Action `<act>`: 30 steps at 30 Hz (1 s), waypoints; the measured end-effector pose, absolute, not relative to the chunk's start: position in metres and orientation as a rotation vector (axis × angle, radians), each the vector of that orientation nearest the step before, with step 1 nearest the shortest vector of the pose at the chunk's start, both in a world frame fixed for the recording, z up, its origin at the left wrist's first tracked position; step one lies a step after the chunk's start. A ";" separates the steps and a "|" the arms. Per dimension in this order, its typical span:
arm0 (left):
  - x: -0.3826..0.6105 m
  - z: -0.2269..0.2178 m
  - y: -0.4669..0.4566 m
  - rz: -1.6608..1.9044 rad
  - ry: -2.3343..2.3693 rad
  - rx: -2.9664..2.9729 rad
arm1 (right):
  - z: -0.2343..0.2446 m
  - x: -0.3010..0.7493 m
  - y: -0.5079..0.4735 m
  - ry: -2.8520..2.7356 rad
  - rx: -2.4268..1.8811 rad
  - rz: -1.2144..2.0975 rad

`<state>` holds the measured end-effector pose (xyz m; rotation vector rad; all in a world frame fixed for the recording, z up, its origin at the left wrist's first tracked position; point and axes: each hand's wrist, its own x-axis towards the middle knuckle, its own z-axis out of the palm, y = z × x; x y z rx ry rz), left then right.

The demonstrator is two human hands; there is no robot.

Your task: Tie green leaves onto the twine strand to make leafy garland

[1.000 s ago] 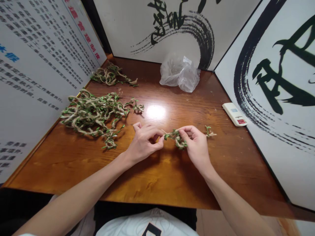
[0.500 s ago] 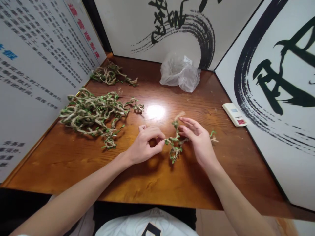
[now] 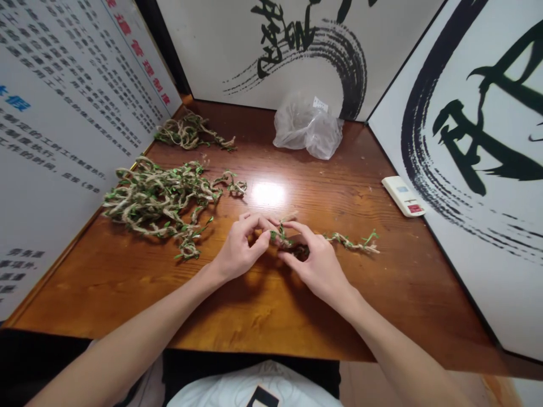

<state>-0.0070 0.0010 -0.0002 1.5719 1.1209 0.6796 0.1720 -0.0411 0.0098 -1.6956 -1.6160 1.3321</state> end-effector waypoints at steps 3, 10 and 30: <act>-0.007 -0.004 0.001 0.711 1.183 1.413 | 0.010 0.177 -0.037 -1.401 -1.701 1.447; -0.006 -0.005 0.001 0.785 1.243 1.462 | 0.012 0.187 -0.030 -1.366 -1.820 1.374; -0.007 0.000 0.002 0.753 1.196 2.147 | 0.011 0.184 -0.032 -1.350 -1.604 1.517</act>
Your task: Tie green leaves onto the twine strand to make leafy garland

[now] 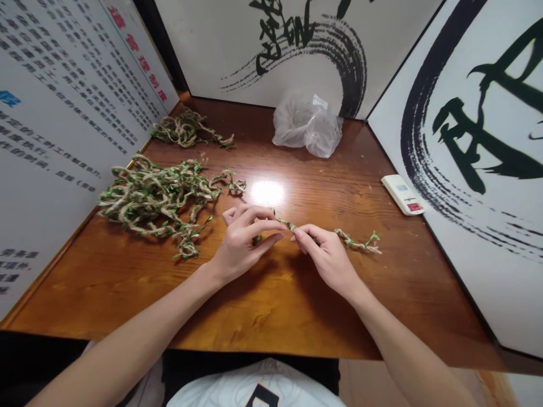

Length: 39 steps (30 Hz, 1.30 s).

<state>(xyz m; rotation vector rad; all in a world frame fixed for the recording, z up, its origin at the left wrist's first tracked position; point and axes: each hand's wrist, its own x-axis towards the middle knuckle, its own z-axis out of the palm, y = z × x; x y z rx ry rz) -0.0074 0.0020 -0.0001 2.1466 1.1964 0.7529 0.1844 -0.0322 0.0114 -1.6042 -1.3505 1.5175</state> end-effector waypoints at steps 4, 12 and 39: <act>-0.007 -0.001 0.000 0.703 1.169 2.137 | 0.012 0.185 -0.034 -1.342 -1.454 1.584; -0.007 -0.002 -0.001 0.726 1.137 2.139 | 0.011 0.180 -0.033 -1.340 -1.337 1.685; -0.003 0.001 -0.004 0.615 1.077 2.076 | 0.010 0.187 -0.029 -2.071 -1.361 0.478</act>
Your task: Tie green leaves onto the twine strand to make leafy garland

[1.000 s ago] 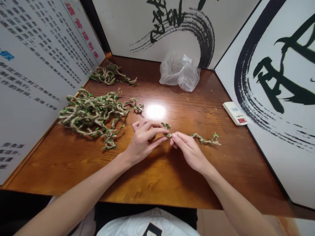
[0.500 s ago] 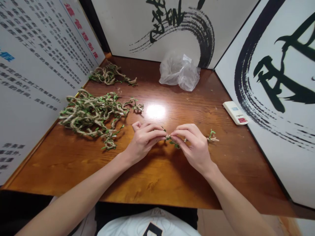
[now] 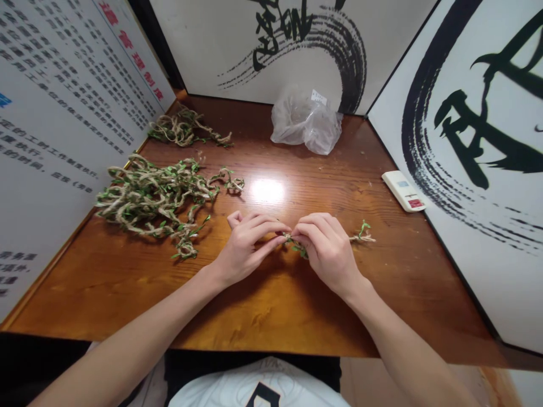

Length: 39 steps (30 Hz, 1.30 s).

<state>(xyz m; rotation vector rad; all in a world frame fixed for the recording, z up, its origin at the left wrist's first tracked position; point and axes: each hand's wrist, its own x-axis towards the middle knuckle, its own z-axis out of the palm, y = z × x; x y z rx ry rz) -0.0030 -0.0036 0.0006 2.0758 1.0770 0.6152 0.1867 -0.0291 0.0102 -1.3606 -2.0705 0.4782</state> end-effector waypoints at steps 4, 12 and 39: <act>-0.001 0.002 -0.004 0.613 1.099 2.008 | 0.009 0.186 -0.030 -2.044 -1.379 0.475; -0.001 0.000 -0.003 0.587 1.169 1.859 | 0.006 0.178 -0.036 -1.444 -1.470 1.155; 0.001 -0.001 -0.003 0.676 1.256 1.850 | 0.006 0.176 -0.038 -1.689 -1.493 0.867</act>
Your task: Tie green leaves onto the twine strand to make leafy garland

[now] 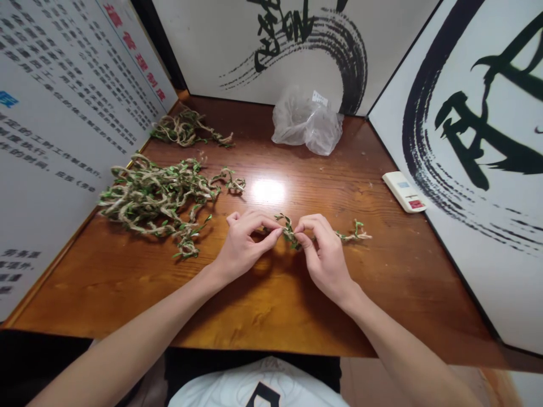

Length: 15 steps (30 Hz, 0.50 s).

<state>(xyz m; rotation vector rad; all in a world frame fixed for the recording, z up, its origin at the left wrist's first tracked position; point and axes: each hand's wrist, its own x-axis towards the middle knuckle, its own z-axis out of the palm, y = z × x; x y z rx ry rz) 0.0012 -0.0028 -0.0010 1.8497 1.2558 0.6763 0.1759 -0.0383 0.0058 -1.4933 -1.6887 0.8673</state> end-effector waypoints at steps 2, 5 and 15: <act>0.001 -0.001 -0.003 0.687 1.271 1.871 | 0.005 0.177 -0.038 -1.629 -1.577 0.898; 0.000 -0.001 -0.003 0.663 1.306 1.931 | 0.006 0.180 -0.036 -1.739 -1.604 0.743; 0.002 0.000 -0.005 0.679 1.285 2.057 | 0.008 0.178 -0.037 -1.911 -1.561 0.534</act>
